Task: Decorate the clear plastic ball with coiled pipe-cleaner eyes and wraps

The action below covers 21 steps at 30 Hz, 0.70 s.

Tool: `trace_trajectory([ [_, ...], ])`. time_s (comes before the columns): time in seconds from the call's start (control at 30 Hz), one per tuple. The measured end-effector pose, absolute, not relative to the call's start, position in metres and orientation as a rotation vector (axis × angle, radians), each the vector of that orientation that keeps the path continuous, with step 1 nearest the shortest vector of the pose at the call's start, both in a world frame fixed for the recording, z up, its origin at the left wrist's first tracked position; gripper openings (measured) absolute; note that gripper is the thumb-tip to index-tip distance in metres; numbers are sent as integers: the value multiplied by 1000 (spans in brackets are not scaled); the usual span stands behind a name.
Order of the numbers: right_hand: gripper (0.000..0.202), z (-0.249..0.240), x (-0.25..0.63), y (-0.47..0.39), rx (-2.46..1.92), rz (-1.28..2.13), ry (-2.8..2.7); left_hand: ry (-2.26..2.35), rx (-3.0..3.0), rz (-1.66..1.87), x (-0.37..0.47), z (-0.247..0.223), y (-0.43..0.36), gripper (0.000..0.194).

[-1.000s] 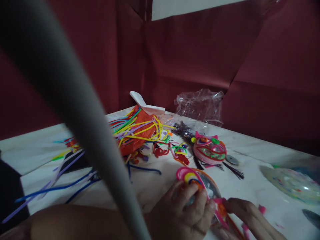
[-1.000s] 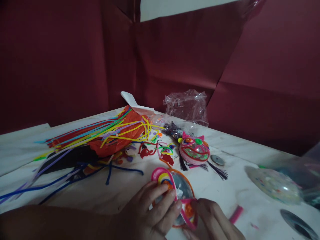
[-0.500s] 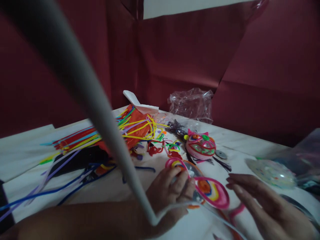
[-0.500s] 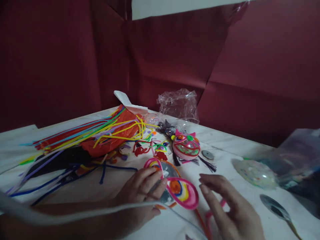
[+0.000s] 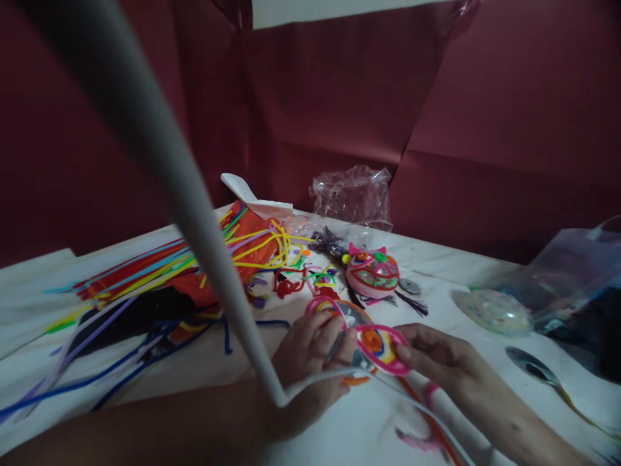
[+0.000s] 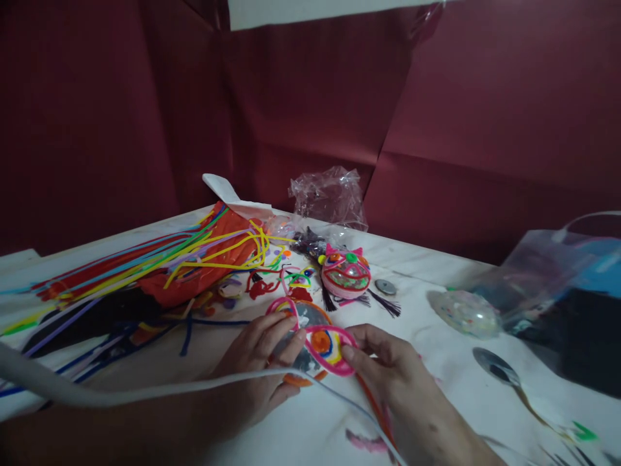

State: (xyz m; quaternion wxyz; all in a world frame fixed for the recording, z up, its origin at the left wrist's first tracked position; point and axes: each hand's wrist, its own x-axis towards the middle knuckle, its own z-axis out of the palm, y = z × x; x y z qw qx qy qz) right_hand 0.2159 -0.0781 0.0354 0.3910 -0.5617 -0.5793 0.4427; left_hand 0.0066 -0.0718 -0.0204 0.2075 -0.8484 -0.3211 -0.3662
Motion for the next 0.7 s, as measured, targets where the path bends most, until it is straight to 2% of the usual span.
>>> trace_trajectory([
  [0.13, 48, 25, 207, -74, -1423, 1222, -1427, -884, -2337, -1024, 7, -21, -70, 43],
  [0.37, 52, 17, 207, -70, -1435, 1148, -1444, -864, -2378, -990, 5, -18, -69, 54],
  [0.6, 52, 17, 205, -70, -1437, 1146, -1382, -871, -2392, -1058, 5, -16, -68, 49],
  [0.7, 51, 21, 206, -72, -1424, 1178, -1332, -858, -2407, -1074, 4, -16, -64, 57],
])
